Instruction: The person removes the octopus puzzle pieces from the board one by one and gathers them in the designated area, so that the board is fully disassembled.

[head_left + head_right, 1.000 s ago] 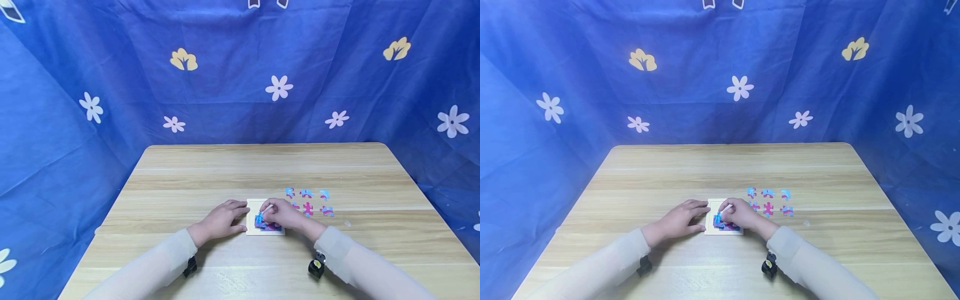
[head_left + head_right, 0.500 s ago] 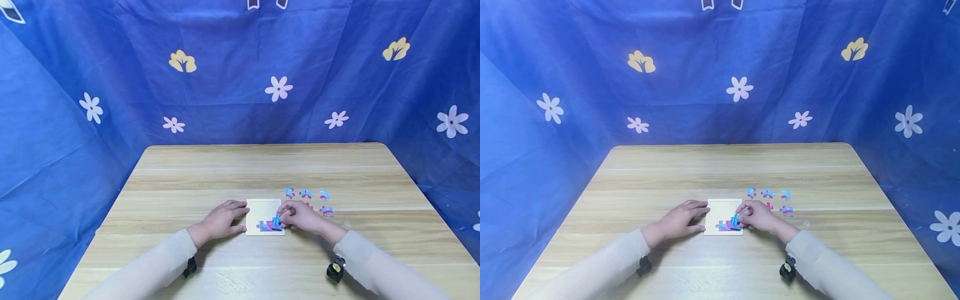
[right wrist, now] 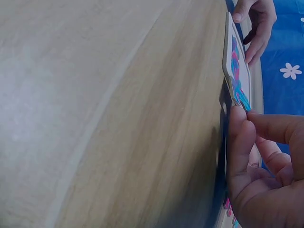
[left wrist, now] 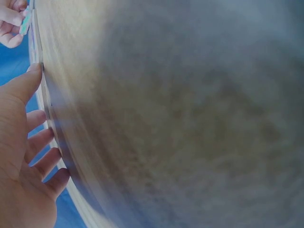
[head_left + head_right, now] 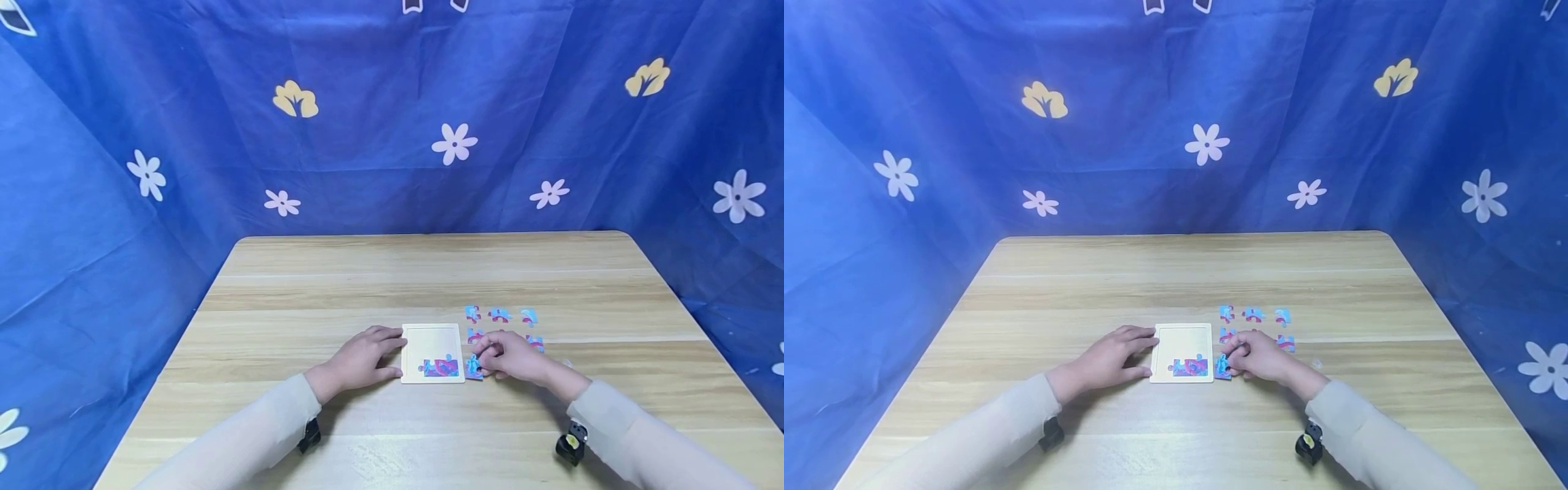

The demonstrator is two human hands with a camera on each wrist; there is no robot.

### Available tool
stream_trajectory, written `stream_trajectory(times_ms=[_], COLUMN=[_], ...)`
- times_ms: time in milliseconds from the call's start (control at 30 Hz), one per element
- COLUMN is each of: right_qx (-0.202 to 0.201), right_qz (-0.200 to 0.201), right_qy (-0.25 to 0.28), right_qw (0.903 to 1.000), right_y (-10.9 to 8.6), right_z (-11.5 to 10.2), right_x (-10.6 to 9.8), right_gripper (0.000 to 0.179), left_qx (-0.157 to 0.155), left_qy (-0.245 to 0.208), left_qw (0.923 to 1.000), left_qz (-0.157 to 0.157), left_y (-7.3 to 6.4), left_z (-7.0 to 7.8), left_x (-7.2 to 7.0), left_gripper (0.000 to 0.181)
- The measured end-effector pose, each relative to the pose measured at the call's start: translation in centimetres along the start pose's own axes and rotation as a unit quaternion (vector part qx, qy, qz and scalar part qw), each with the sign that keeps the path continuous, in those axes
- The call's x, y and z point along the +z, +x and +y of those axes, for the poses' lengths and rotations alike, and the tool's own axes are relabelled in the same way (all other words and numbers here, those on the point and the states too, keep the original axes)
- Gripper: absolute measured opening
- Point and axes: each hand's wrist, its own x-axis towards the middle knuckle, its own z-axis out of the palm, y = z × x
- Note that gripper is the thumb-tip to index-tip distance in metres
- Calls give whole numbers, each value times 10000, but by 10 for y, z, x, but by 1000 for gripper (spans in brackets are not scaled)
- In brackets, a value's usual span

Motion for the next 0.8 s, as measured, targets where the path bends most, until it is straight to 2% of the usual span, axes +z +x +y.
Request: stream_trajectory(times_ms=[400, 633, 800], right_qx=[110, 190, 28], right_qz=[67, 247, 226], right_qy=[-98, -273, -277], right_qw=[9999, 9991, 9994], right_y=[-1, -1, 1], right_z=[-1, -3, -6], right_x=[0, 0, 2], right_gripper=[15, 14, 16], left_qx=[-8, 7, 21], left_qy=[3, -29, -42], left_qw=[10000, 10000, 10000], left_qz=[-11, -7, 2], left_y=[0, 1, 0], left_z=[0, 1, 1], left_x=[-1, -1, -1], left_gripper=[61, 61, 60])
